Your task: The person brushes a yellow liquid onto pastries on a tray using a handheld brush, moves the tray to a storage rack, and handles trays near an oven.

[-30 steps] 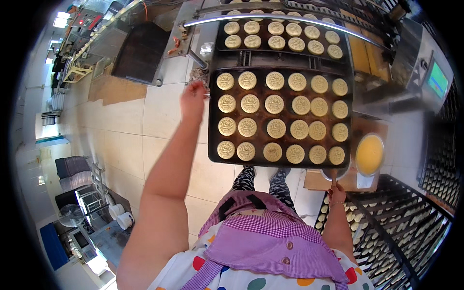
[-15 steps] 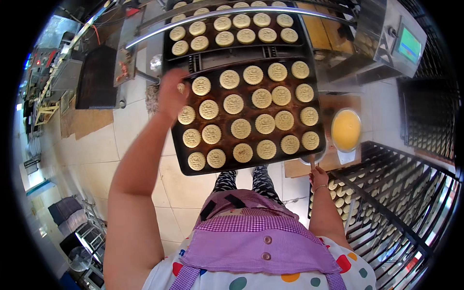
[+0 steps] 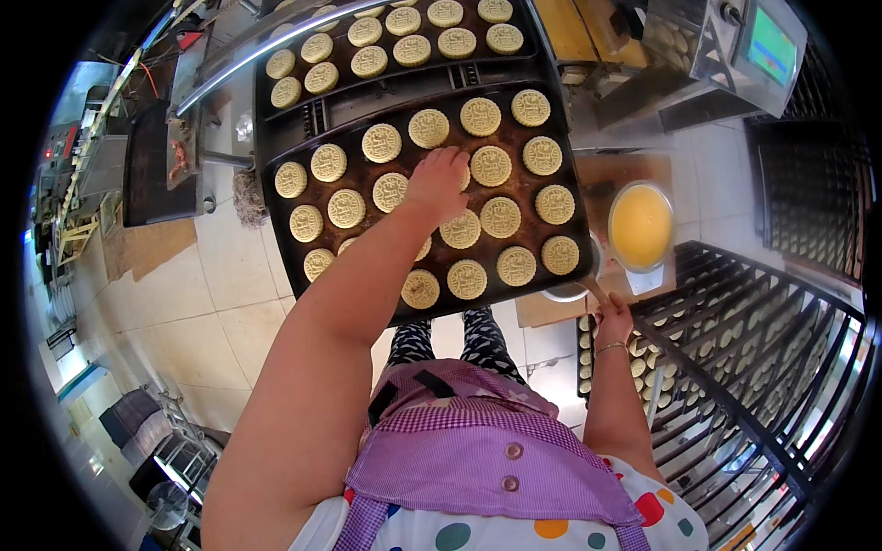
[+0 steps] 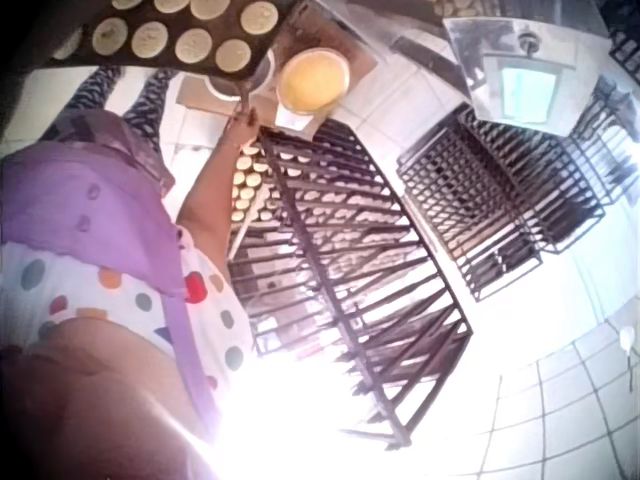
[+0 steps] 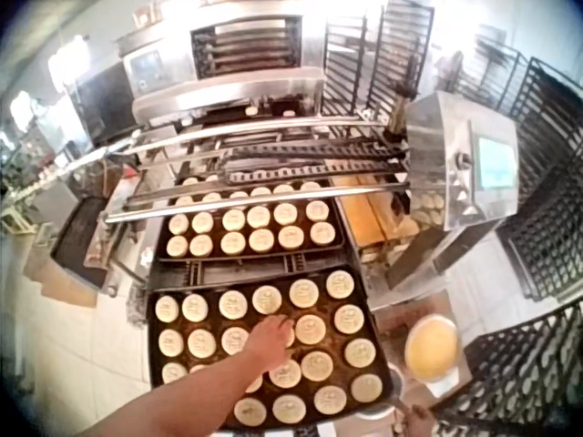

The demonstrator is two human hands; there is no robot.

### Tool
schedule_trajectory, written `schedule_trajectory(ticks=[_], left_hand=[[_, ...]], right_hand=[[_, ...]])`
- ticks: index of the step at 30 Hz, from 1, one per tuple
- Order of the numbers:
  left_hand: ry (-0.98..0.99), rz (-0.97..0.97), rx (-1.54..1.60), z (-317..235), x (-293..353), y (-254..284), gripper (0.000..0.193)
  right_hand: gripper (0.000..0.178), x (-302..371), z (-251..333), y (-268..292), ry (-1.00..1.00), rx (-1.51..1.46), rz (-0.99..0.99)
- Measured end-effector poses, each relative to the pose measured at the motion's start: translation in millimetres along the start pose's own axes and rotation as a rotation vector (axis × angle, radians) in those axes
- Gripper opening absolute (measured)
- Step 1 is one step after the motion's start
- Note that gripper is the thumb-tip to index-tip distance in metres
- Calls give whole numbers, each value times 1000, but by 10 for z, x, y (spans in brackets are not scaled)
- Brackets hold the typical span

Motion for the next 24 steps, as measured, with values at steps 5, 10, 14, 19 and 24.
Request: schedule_trajectory(ticks=[5, 10, 14, 19, 24], left_hand=[[34, -26, 3, 22, 5, -42, 63], [197, -112, -46, -37, 91, 64, 61], [50, -71, -45, -348, 325, 95, 64], [94, -67, 2, -760, 663, -269, 75], [283, -76, 42, -877, 564, -403, 76]], right_hand=[[26, -20, 167, -43, 113, -5, 1], [26, 29, 251, -145, 174, 32, -7], [25, -30, 145, -141, 248, 47, -6], [24, -30, 199, -227, 179, 19, -7], [23, -13, 226, -248, 218, 3, -13]])
Point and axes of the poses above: each hand's wrist, its own x-axis away from the middle knuckle, its own y-axis out of the back of the hand, z = x × y, the point moved 2 cm from there along -x, towards the middle knuckle, and after that the axes turned 15 degrees about y, right-handed, at the moved point
